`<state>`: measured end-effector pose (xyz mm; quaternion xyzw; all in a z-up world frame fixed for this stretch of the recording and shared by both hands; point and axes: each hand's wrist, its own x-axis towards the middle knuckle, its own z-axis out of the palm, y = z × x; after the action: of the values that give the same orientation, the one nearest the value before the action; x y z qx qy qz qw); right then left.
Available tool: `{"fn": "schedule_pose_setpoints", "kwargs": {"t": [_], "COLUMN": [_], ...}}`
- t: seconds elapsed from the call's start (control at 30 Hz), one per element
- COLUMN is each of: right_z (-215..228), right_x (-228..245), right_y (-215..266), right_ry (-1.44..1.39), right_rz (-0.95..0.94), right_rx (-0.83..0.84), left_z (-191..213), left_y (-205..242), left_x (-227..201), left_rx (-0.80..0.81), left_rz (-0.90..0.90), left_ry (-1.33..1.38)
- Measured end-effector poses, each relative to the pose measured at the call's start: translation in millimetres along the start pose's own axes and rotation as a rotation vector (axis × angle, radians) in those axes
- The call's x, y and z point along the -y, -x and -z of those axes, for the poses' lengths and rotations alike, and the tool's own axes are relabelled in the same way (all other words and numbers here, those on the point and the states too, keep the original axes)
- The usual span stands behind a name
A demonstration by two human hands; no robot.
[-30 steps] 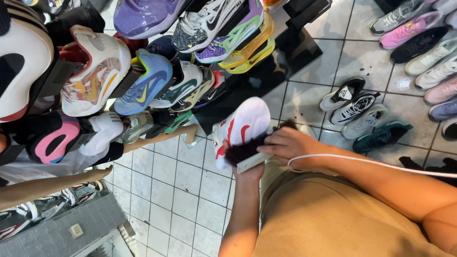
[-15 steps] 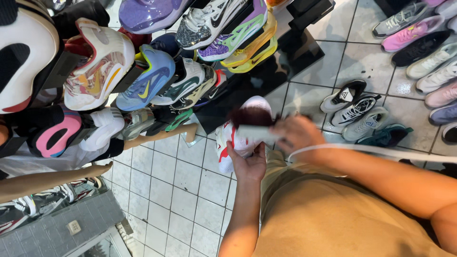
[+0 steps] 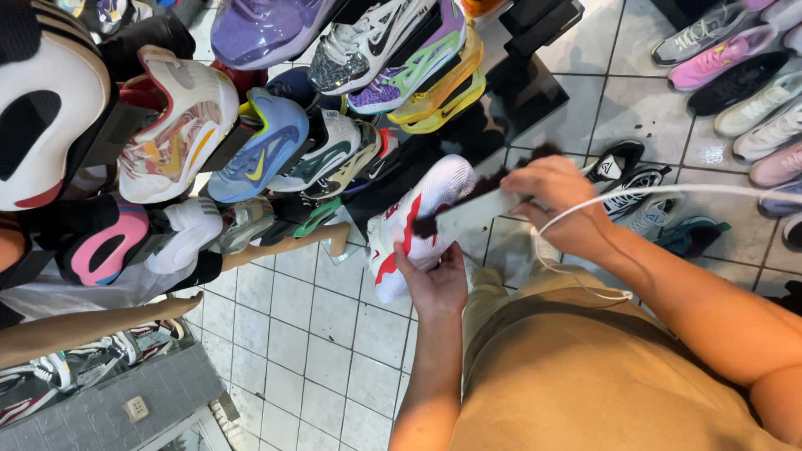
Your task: The person holds a shoe by hand and brushes its upper, sides, and sole with a brush, then places the shoe on a display rack and repeats the process with another shoe.
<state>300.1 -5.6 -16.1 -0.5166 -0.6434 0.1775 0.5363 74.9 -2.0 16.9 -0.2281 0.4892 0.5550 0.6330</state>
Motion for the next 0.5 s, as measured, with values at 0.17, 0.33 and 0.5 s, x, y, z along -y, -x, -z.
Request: {"fn": "schedule_pose_setpoints", "kwargs": {"t": [0.17, 0.33, 0.5], "right_z": [34.3, 48.2, 16.8], "right_x": [-23.9, -20.7, 47.1], "right_y": [-11.0, -2.3, 23.9], "right_ry": [-0.014, -0.058, -0.237], "right_rz": [-0.18, -0.379, -0.326], "right_rx": [-0.183, -0.191, 0.19], "left_z": [6.1, 45.4, 123.8], "left_y": [11.9, 2.9, -56.8], "left_x": [-0.1, -2.6, -3.6], "left_rx": [0.065, 0.241, 0.359], "left_rz": [-0.144, -0.502, -0.905], "left_ry": [-0.067, -0.227, -0.751]}}
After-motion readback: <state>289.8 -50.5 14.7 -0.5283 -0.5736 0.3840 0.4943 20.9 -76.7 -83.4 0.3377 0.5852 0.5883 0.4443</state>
